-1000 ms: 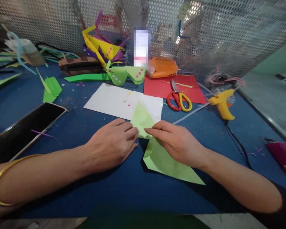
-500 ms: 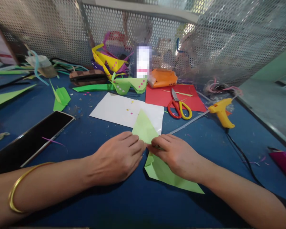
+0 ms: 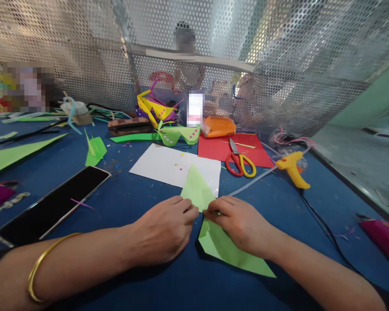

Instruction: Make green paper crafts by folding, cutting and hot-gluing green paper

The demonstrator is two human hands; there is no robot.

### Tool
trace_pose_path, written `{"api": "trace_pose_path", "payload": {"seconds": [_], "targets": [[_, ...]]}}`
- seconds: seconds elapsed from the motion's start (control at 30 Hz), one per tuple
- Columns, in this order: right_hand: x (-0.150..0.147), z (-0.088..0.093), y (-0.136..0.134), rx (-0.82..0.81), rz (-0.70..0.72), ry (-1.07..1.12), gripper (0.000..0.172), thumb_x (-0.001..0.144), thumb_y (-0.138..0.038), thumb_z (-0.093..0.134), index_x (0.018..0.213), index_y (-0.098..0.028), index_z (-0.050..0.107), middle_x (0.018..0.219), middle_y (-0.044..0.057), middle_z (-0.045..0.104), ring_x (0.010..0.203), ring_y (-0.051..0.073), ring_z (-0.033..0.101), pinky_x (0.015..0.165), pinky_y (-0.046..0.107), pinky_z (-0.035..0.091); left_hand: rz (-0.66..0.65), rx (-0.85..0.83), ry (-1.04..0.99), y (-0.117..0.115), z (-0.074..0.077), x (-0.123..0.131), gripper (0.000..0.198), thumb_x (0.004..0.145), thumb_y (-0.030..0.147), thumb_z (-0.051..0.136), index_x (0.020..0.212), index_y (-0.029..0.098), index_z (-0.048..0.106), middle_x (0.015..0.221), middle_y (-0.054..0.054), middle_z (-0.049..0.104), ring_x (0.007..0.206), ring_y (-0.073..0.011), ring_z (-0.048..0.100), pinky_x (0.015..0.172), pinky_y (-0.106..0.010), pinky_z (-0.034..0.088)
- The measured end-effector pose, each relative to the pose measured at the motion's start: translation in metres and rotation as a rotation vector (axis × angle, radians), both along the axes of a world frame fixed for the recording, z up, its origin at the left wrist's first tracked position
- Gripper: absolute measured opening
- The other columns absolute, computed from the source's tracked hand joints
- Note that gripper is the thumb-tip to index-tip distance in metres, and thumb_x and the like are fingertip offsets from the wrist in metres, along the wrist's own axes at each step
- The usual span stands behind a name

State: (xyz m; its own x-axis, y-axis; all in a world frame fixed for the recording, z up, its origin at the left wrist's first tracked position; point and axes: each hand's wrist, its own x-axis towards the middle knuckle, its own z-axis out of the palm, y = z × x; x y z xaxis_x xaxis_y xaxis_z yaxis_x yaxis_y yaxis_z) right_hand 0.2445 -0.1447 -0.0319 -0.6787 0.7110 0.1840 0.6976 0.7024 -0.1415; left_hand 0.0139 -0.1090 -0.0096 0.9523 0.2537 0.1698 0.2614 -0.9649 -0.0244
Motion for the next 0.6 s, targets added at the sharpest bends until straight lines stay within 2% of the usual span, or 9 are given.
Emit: {"api": "trace_pose_path", "payload": {"seconds": [0.2, 0.43, 0.6], "targets": [[0.0, 0.002, 0.003, 0.034, 0.057, -0.051, 0.024, 0.098, -0.021, 0.042, 0.106, -0.016, 0.065, 0.102, 0.008, 0.064, 0.09, 0.021, 0.056, 0.077, 0.036, 0.044, 0.04, -0.028, 0.001, 0.002, 0.003, 0.001, 0.019, 0.091, 0.018, 0.045, 0.092, 0.015, 0.063, 0.083, -0.008, 0.063, 0.082, -0.0232, 0.054, 0.074, -0.037, 0.043], [0.002, 0.005, 0.002, 0.034, 0.049, -0.033, 0.028, 0.096, -0.016, 0.043, 0.114, -0.017, 0.064, 0.105, 0.008, 0.065, 0.09, 0.02, 0.057, 0.075, 0.034, 0.045, 0.113, 0.056, 0.01, 0.001, 0.001, -0.013, 0.029, 0.093, 0.02, 0.041, 0.11, 0.011, 0.062, 0.102, -0.013, 0.065, 0.098, -0.0256, 0.056, 0.086, -0.04, 0.042], [0.0, 0.007, 0.0, 0.053, 0.07, -0.046, 0.028, 0.095, -0.013, 0.043, 0.112, -0.014, 0.066, 0.103, 0.011, 0.065, 0.088, 0.021, 0.056, 0.073, 0.035, 0.047, 0.137, 0.008, 0.015, -0.001, 0.004, -0.012, 0.026, 0.089, 0.019, 0.044, 0.104, 0.011, 0.065, 0.098, -0.013, 0.065, 0.097, -0.0254, 0.057, 0.088, -0.041, 0.043]]}}
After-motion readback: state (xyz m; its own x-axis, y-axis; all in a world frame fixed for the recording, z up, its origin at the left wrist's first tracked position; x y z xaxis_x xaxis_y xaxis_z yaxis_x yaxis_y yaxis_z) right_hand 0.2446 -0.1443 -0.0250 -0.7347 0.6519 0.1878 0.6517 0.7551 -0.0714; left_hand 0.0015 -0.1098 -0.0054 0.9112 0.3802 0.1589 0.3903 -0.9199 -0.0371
